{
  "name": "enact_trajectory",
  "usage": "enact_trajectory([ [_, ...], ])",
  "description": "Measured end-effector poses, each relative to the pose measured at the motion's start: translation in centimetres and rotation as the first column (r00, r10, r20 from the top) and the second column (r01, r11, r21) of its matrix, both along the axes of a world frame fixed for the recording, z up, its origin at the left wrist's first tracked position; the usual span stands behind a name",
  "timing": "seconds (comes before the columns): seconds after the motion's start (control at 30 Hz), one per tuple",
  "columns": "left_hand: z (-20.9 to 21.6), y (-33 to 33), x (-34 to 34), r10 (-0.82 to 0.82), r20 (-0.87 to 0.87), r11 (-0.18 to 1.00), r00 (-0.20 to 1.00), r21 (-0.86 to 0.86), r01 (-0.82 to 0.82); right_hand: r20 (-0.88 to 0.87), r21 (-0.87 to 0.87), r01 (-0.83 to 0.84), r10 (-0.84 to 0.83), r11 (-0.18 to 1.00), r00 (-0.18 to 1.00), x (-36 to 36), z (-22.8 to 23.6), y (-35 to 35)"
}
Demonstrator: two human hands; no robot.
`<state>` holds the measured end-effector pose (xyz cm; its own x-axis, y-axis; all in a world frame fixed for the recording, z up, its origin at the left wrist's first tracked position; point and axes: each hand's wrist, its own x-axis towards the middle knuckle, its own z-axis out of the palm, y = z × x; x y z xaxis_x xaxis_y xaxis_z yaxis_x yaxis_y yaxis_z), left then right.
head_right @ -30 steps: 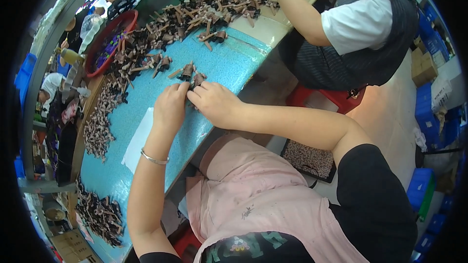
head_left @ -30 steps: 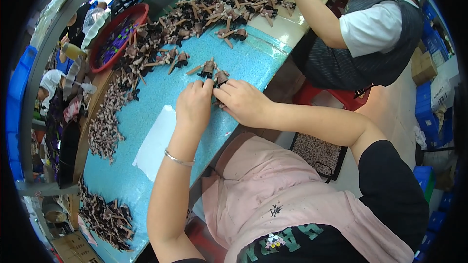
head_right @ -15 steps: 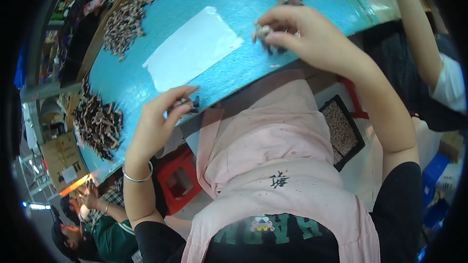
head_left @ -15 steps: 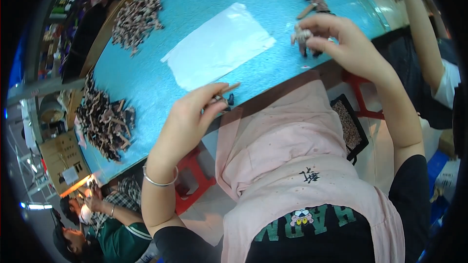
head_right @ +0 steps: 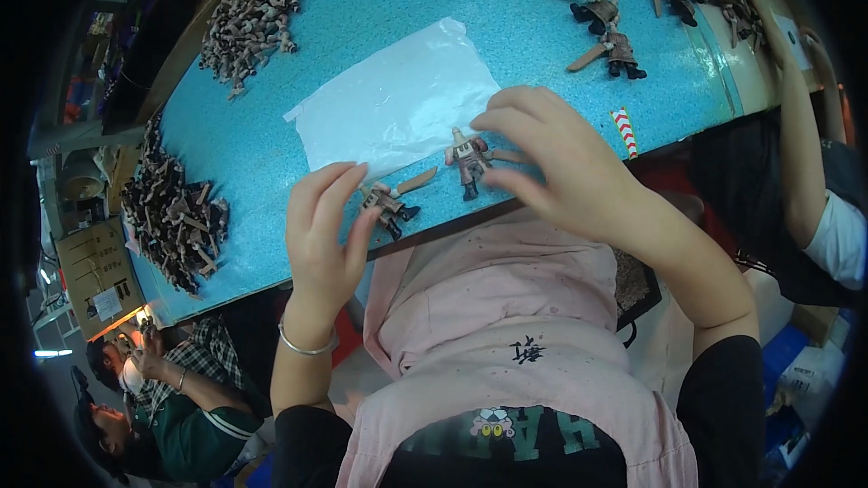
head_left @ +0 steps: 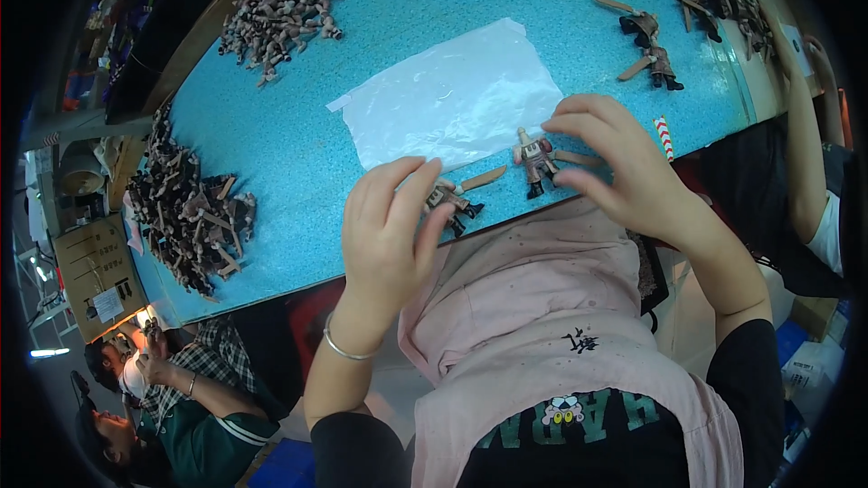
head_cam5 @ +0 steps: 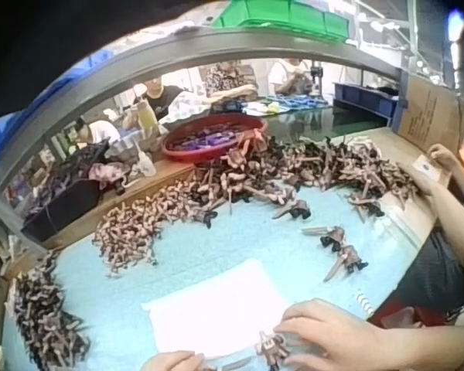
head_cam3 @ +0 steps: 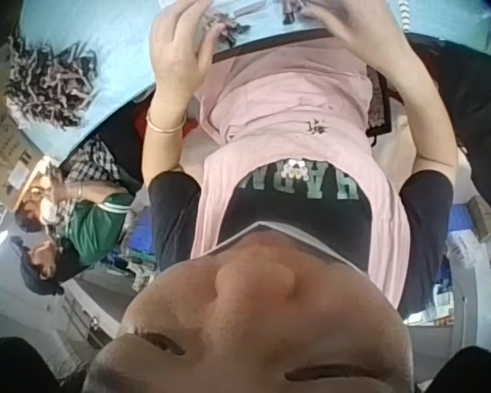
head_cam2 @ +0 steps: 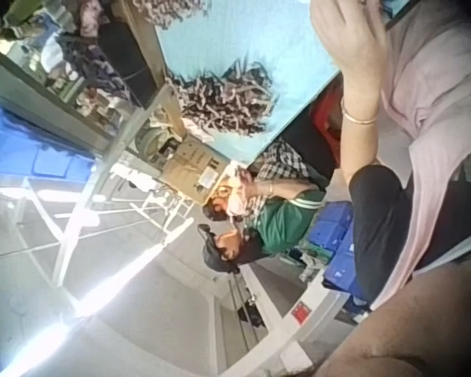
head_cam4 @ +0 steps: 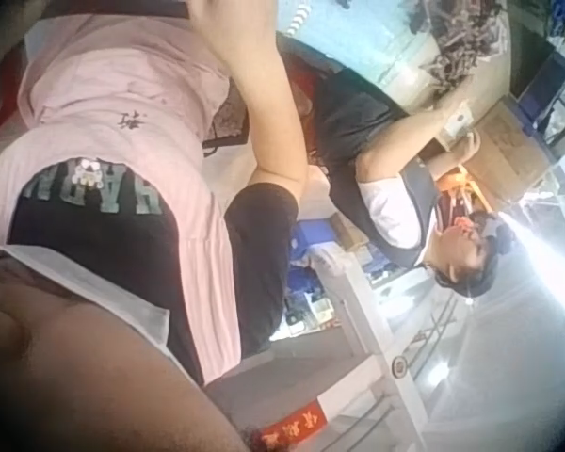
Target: The person applies adhesive to figurine parts using a squeeze bottle, assembles the toy figurines by joining components together by hand, and lines up the assembled figurines on the table.
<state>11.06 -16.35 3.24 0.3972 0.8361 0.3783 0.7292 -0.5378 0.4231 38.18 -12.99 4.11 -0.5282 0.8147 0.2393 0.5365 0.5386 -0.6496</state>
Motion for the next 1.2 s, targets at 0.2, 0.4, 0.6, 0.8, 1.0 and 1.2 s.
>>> enact_trajectory([
  [0.2,-0.5,-2.1,0.6,0.059,-0.006,0.989,0.998,-0.137,-0.059,0.103,-0.018,-0.07,0.072,0.997,0.992,-1.3,-0.1,0.0],
  [0.4,-0.9,-1.8,-0.7,-0.035,0.113,0.983,0.993,-0.175,0.054,-0.162,-0.226,-0.068,0.031,0.972,0.986,-1.1,0.5,0.5],
  [0.6,0.3,-1.5,-1.5,-0.053,0.126,0.962,0.991,-0.261,0.085,-0.056,-0.146,-0.174,0.167,0.974,0.984,-5.4,0.0,-0.4],
  [0.8,-0.1,-1.4,-1.3,-0.052,0.032,0.974,0.998,-0.22,0.058,-0.093,-0.04,-0.169,0.165,0.985,0.982,-5.1,-1.0,-0.6],
  [1.0,0.1,-2.2,-0.4,0.002,-0.024,0.995,1.0,-0.101,-0.005,0.018,0.166,0.342,-0.35,0.925,0.937,2.9,0.5,2.1],
  [1.2,0.1,-1.4,1.6,0.006,-0.045,0.99,0.999,-0.14,-0.013,0.2,0.136,0.386,-0.407,0.912,0.891,8.8,-0.7,3.5],
])
